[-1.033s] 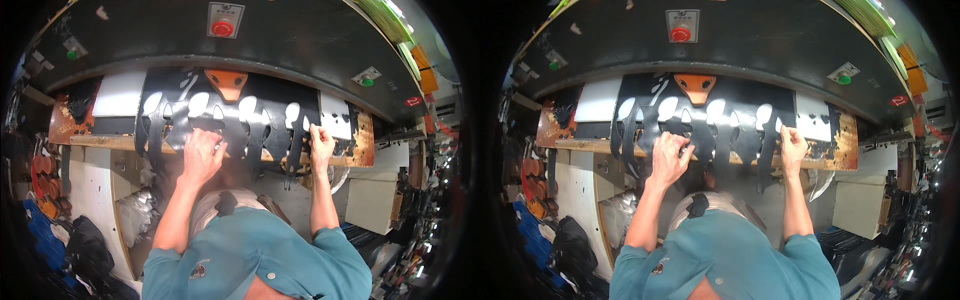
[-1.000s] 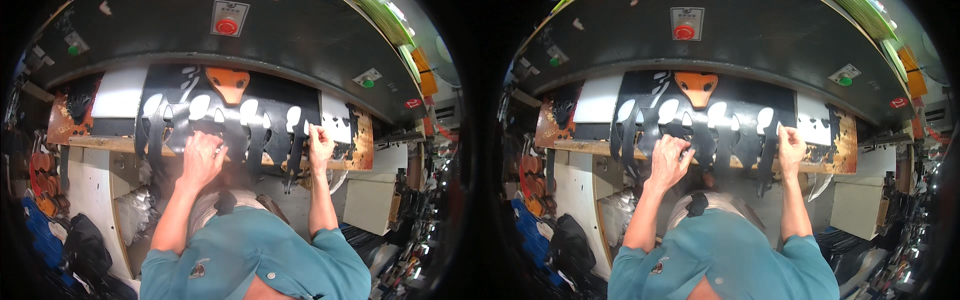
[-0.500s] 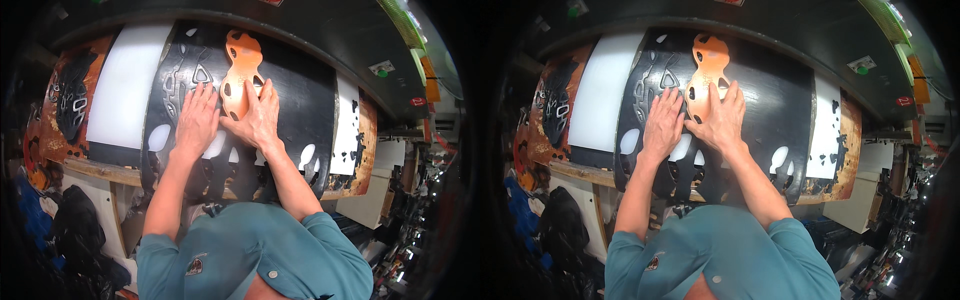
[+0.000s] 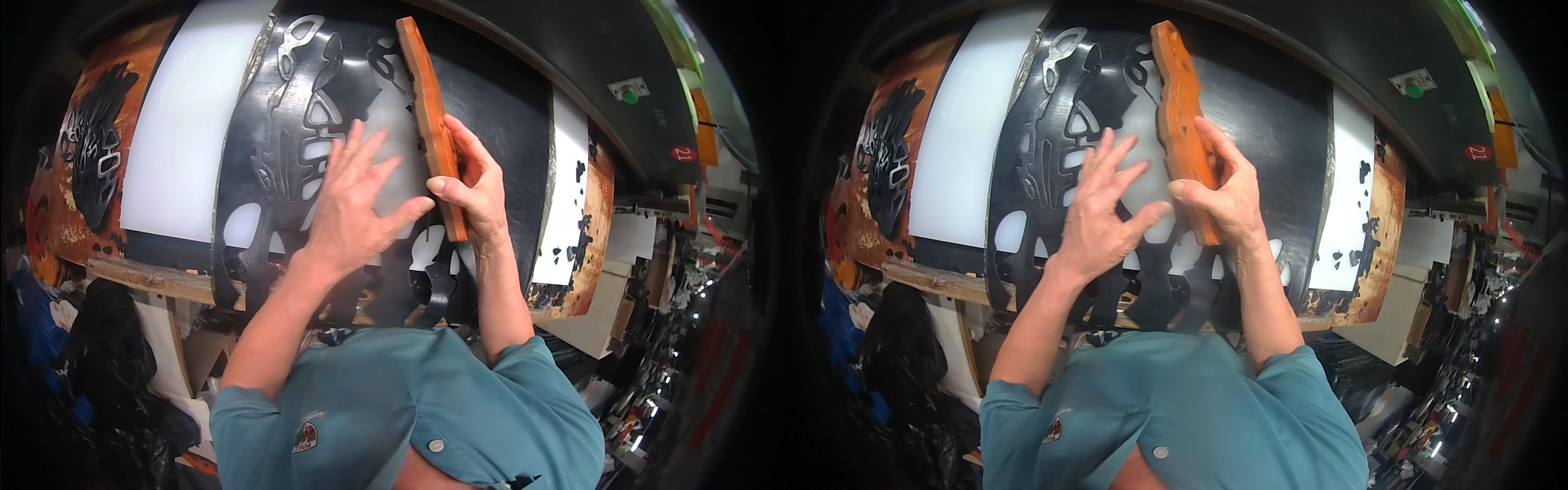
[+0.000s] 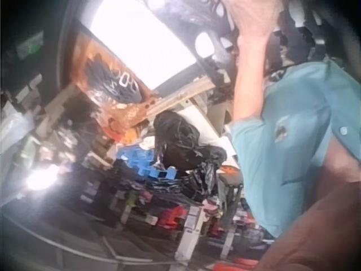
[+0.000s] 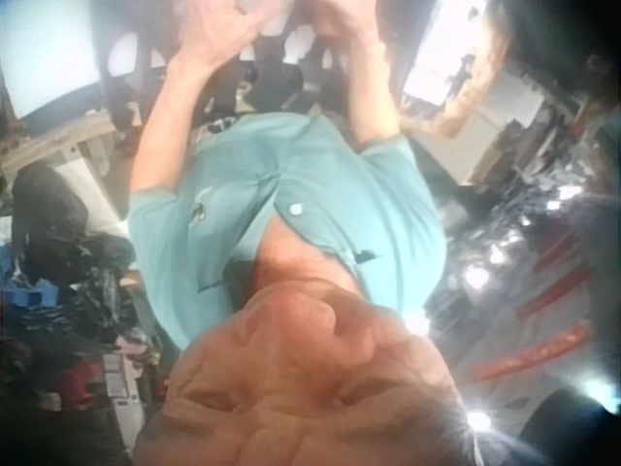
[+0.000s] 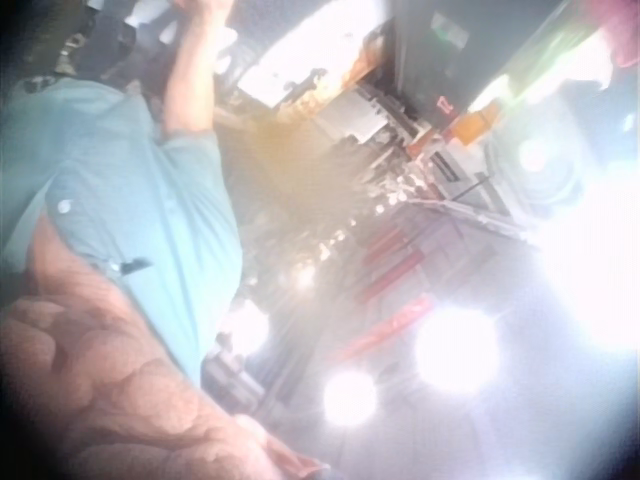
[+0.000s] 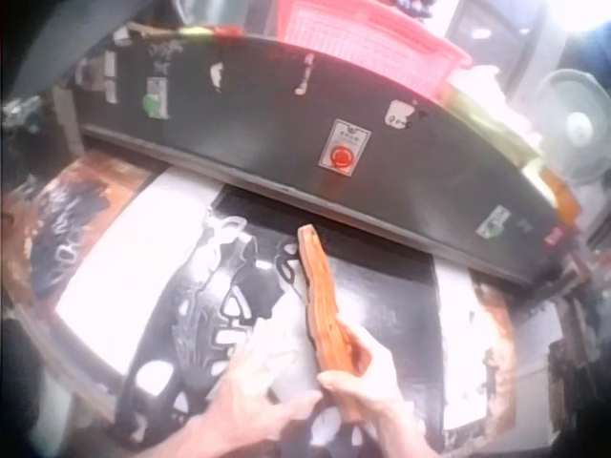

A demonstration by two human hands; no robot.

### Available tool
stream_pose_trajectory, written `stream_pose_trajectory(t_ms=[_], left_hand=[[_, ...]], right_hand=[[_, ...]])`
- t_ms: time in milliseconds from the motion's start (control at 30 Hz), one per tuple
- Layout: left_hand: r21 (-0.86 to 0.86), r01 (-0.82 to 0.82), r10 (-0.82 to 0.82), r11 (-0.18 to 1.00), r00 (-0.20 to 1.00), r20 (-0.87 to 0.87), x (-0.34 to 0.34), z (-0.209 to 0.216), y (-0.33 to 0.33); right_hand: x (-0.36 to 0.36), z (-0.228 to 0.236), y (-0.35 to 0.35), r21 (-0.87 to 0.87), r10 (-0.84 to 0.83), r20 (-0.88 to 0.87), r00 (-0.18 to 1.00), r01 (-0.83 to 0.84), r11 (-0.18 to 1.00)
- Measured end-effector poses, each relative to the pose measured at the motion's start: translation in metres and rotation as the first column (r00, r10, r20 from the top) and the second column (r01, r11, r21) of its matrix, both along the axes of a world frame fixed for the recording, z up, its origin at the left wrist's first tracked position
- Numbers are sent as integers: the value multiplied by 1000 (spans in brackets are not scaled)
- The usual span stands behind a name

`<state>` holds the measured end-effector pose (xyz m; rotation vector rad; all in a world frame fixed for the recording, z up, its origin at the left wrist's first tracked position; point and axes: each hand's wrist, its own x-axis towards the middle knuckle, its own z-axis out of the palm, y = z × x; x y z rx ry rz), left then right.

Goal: The person sweeps debris on the floor with a broom and dustpan, then collects the debris into a bag. They then place a black sheet with cutouts onto a machine and use a wooden tool to press and smooth the material.

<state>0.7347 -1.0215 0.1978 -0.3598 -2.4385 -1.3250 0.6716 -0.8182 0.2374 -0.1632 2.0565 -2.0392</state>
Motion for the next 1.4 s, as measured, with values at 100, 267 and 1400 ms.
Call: stream_pose_trajectory(t_ms=[100, 267, 1400], left_hand=[[110, 62, -73, 992, 993, 94, -13, 4, 23], [-17, -39, 40, 999, 996, 82, -3, -9, 12], [-192, 390, -401, 901, 916, -24, -14, 1, 53]], right_hand=[[1, -1, 0, -72, -23, 16, 1000, 24, 997], [-5, 0, 14, -196, -34, 80, 996, 49, 979], [58, 11, 135, -227, -369, -27, 929, 353, 908]])
